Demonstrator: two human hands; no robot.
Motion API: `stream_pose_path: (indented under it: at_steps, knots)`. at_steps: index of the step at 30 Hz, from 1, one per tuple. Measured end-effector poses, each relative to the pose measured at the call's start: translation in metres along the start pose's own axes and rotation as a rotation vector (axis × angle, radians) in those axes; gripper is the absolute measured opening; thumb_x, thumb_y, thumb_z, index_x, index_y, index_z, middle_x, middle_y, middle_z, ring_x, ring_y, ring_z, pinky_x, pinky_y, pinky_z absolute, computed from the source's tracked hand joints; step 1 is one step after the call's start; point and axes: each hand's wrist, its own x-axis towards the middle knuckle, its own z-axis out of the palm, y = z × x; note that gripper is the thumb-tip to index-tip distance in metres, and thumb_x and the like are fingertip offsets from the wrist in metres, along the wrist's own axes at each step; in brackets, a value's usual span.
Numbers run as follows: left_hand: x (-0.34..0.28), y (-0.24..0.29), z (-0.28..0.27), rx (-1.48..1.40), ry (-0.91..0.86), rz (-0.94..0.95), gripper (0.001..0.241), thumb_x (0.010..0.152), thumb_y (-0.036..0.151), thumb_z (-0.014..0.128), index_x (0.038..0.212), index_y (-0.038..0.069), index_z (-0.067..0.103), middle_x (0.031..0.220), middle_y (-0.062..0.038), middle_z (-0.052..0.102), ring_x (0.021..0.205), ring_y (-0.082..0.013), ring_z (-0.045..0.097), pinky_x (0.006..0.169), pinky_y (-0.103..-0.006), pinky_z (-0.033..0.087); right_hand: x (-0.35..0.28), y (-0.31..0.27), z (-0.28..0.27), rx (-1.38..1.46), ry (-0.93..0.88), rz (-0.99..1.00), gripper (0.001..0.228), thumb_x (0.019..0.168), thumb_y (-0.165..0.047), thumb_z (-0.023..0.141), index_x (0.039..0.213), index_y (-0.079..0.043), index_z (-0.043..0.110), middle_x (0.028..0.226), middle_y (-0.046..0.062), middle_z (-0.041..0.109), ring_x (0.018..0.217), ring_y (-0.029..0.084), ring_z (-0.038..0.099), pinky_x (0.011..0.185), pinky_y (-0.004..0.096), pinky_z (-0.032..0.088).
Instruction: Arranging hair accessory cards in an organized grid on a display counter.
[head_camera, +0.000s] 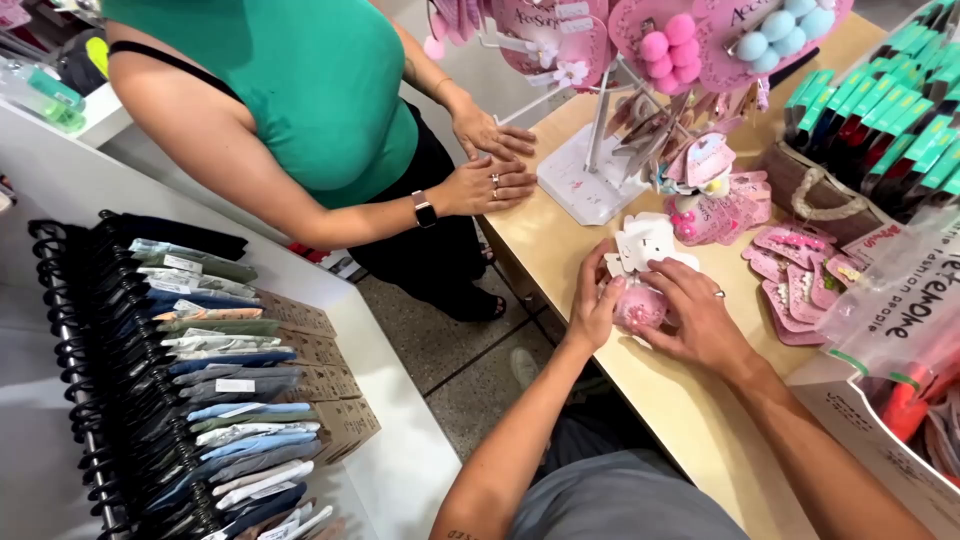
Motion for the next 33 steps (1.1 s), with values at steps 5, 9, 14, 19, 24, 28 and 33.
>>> stream_pose_path:
  at_steps: [5, 9, 14, 19, 24, 28, 33]
  knots:
    - [-0.001, 0.007, -0.001, 0.008, -0.021, 0.008, 0.070, 0.113, 0.043, 0.061, 0.171, 0.011, 0.039, 0.175, -0.022, 0.040, 0.159, -0.0434, 0.045, 0.133, -0.0520, 0.036, -0.003, 0.000, 0.000, 0.039, -0.002, 0.014, 0.094, 0.082, -0.065, 0.085, 0.162, -0.021, 0.058, 0.167, 0.010, 0.057, 0.161, 0.036, 0.047, 0.127, 0.061, 0.038]
    - [-0.002, -0.015, -0.006, -0.060, -0.004, 0.007, 0.071, 0.112, 0.040, 0.062, 0.171, 0.010, 0.037, 0.176, -0.023, 0.037, 0.158, -0.0461, 0.044, 0.132, -0.0545, 0.036, -0.001, 0.006, -0.001, 0.081, 0.093, -0.013, 0.095, 0.084, -0.066, 0.083, 0.162, -0.018, 0.057, 0.168, 0.013, 0.055, 0.160, 0.040, 0.046, 0.126, 0.062, 0.039]
    - [0.011, -0.016, -0.021, 0.080, -0.005, -0.001, 0.056, 0.108, 0.020, 0.064, 0.162, 0.017, 0.050, 0.168, -0.013, 0.047, 0.154, -0.0368, 0.052, 0.125, -0.0488, 0.046, -0.003, 0.029, -0.002, 0.216, 0.241, 0.073, 0.064, 0.106, -0.041, 0.071, 0.156, -0.003, 0.060, 0.158, 0.025, 0.060, 0.150, 0.048, 0.054, 0.126, 0.063, 0.041]
    - [0.028, 0.001, -0.054, 0.281, -0.211, 0.039, 0.067, 0.098, -0.006, 0.058, 0.156, 0.025, 0.064, 0.161, -0.007, 0.054, 0.144, -0.0305, 0.064, 0.119, -0.0431, 0.057, -0.017, 0.027, 0.000, 0.285, 0.267, 0.172, 0.057, 0.115, -0.039, 0.058, 0.156, -0.001, 0.059, 0.157, 0.026, 0.060, 0.148, 0.049, 0.056, 0.125, 0.063, 0.040]
    - [0.053, 0.017, -0.059, 0.586, -0.383, 0.166, 0.034, 0.108, 0.014, 0.069, 0.133, 0.034, 0.081, 0.151, -0.003, 0.067, 0.132, -0.0339, 0.074, 0.121, -0.0498, 0.057, -0.017, 0.028, 0.007, 0.199, 0.293, 0.120, 0.052, 0.112, -0.035, 0.067, 0.154, -0.005, 0.063, 0.156, 0.021, 0.065, 0.144, 0.044, 0.062, 0.120, 0.059, 0.045]
    - [0.067, 0.017, -0.052, 0.631, -0.345, 0.215, 0.022, 0.106, 0.021, 0.075, 0.120, 0.035, 0.084, 0.132, 0.006, 0.076, 0.124, -0.0214, 0.078, 0.118, -0.0413, 0.056, -0.017, 0.021, 0.002, 0.247, 0.313, 0.147, 0.041, 0.115, -0.032, 0.063, 0.148, -0.009, 0.069, 0.155, 0.018, 0.068, 0.142, 0.041, 0.065, 0.121, 0.056, 0.047]
    - [0.059, 0.013, -0.048, 0.624, -0.222, 0.246, 0.018, 0.105, 0.025, 0.077, 0.119, 0.035, 0.082, 0.128, 0.006, 0.077, 0.121, -0.0216, 0.078, 0.112, -0.0418, 0.059, -0.015, 0.018, 0.001, 0.285, 0.376, 0.153, 0.032, 0.116, -0.026, 0.067, 0.143, -0.009, 0.073, 0.154, 0.018, 0.070, 0.140, 0.039, 0.067, 0.120, 0.052, 0.051]
